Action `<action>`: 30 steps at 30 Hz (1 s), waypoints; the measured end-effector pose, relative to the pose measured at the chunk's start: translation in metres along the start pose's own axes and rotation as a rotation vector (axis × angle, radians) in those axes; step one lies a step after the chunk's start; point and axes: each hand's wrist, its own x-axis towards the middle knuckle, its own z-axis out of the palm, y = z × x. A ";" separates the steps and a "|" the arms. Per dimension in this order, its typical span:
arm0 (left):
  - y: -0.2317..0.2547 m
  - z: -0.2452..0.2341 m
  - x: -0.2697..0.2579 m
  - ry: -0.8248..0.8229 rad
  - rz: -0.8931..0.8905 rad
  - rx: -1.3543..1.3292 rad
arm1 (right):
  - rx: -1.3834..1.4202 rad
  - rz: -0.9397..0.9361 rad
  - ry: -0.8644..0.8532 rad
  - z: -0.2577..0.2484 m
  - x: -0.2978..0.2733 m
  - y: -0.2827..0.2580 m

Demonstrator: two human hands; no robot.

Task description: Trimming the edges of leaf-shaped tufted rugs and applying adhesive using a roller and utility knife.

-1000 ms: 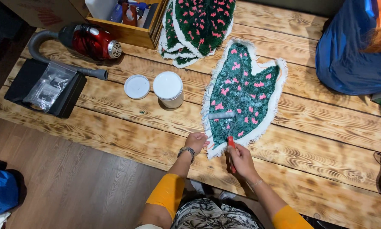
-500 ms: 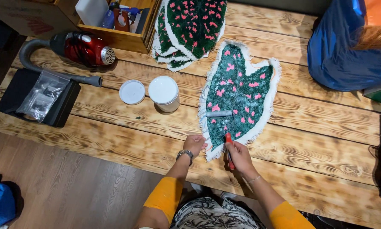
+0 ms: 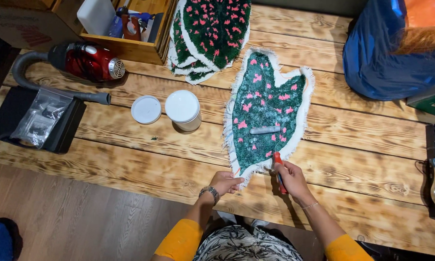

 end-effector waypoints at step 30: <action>-0.005 -0.002 0.007 0.178 0.029 0.250 | -0.177 0.085 -0.075 -0.032 -0.011 0.024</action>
